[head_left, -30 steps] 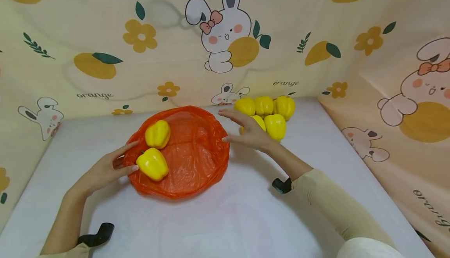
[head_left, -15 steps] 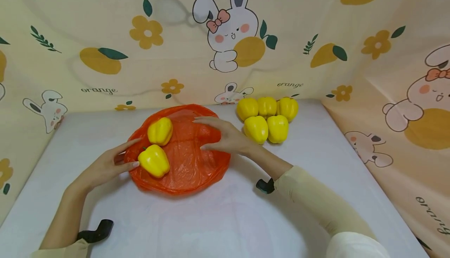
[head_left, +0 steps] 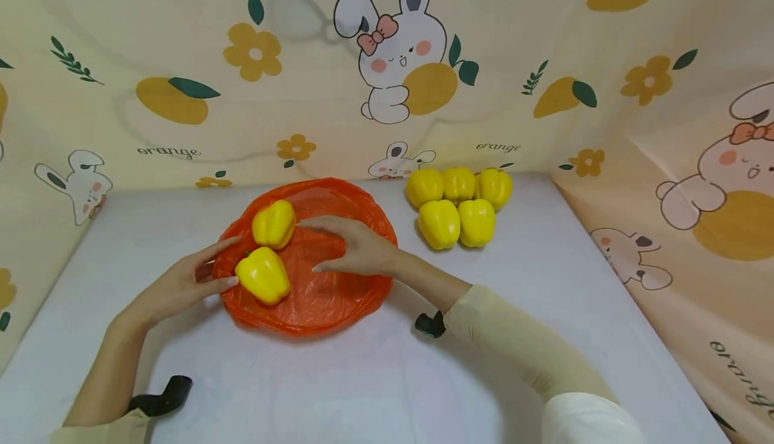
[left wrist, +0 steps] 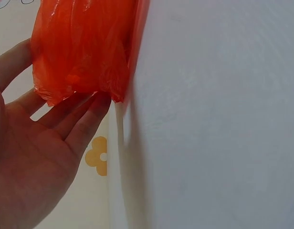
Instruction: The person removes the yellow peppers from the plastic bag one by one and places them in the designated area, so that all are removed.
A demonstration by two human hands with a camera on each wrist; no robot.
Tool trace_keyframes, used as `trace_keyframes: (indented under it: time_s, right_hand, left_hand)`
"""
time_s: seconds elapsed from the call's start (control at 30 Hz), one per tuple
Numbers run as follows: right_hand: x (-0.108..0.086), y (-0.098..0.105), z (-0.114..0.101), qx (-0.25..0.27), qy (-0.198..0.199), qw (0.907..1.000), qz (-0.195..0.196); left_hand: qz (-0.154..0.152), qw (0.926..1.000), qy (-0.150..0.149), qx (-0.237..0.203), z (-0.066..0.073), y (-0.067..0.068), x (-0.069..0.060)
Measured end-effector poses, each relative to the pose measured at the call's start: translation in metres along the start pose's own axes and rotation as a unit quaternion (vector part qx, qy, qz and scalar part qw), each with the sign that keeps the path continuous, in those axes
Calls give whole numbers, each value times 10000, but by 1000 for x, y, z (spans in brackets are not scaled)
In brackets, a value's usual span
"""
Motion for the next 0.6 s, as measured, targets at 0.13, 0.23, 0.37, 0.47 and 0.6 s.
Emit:
trace_keyframes:
  time_s: [0.13,0.23,0.37,0.47,0.6]
  right_hand:
    - [8,-14,-1,128,52,9999,-74]
    - [13,-22,-2,253,72,9996,-129]
    - [20,-31,-6,298,153,9991,-275]
    - [25,-39,-7,268,168,9985,-442]
    - [32,-48,-6,156,104,9978,-638]
  left_hand:
    - [-52,10000,45,-14,1,1,0]
    - [-65,9999,107,-4,-1,0,0]
    - [-40,9999,104,-23,-1,1,0]
    - [-46,9999,92,-23,-1,0,1]
    - [-24,9999,86,101,0,1,1]
Point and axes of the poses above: each hand's wrist, its own x-axis towards the middle knuckle, its own y-axis out of the back of the hand, z = x × y, the point moved 9 cm from there along x, towards the middle knuckle, and after that the axes turned 7 degrees about y, right-handed, at the moved point
